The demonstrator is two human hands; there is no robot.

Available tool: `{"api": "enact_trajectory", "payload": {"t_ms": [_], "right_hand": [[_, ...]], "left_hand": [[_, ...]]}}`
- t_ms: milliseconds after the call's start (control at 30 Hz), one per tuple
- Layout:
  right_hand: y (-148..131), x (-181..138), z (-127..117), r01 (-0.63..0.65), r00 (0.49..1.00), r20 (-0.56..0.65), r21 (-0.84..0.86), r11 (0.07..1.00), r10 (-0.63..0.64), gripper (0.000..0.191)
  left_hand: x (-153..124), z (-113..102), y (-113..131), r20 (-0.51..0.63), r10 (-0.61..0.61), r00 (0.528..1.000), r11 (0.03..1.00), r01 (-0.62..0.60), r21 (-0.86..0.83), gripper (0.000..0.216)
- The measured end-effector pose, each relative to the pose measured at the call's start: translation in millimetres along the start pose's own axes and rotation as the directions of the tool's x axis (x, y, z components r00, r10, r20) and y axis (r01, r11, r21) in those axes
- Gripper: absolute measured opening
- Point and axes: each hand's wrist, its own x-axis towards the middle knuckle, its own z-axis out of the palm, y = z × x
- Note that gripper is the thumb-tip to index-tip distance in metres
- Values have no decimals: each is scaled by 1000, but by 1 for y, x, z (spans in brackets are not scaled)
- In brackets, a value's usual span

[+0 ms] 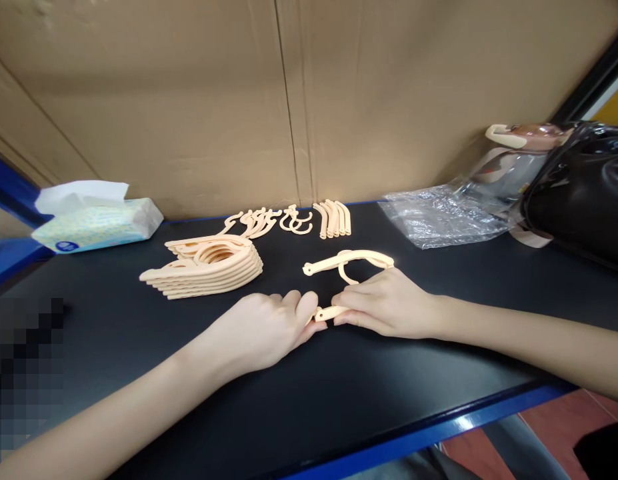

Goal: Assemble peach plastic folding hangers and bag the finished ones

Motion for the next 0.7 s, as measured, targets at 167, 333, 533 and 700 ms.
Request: {"api": "enact_trajectory", "payload": {"t_ms": [167, 333, 533, 700], "right_hand": [[1, 0, -1, 9, 1000, 20, 40, 999, -10, 42], [0, 0, -1, 2, 1000, 19, 39, 999, -3, 40], [-2, 0, -1, 4, 1000, 6, -8, 1000, -4, 42], [-1, 0, -1, 16, 1000, -20, -56, 998, -17, 45]], "left_hand": [[1, -1, 0, -46, 20, 999, 997, -16, 73, 28], [-1, 1, 0, -44, 15, 999, 998, -13, 58, 29], [0, -1, 1, -59, 12, 998, 998, -9, 57, 32], [1, 1, 2, -55, 11, 998, 999, -9, 40, 33]]}}
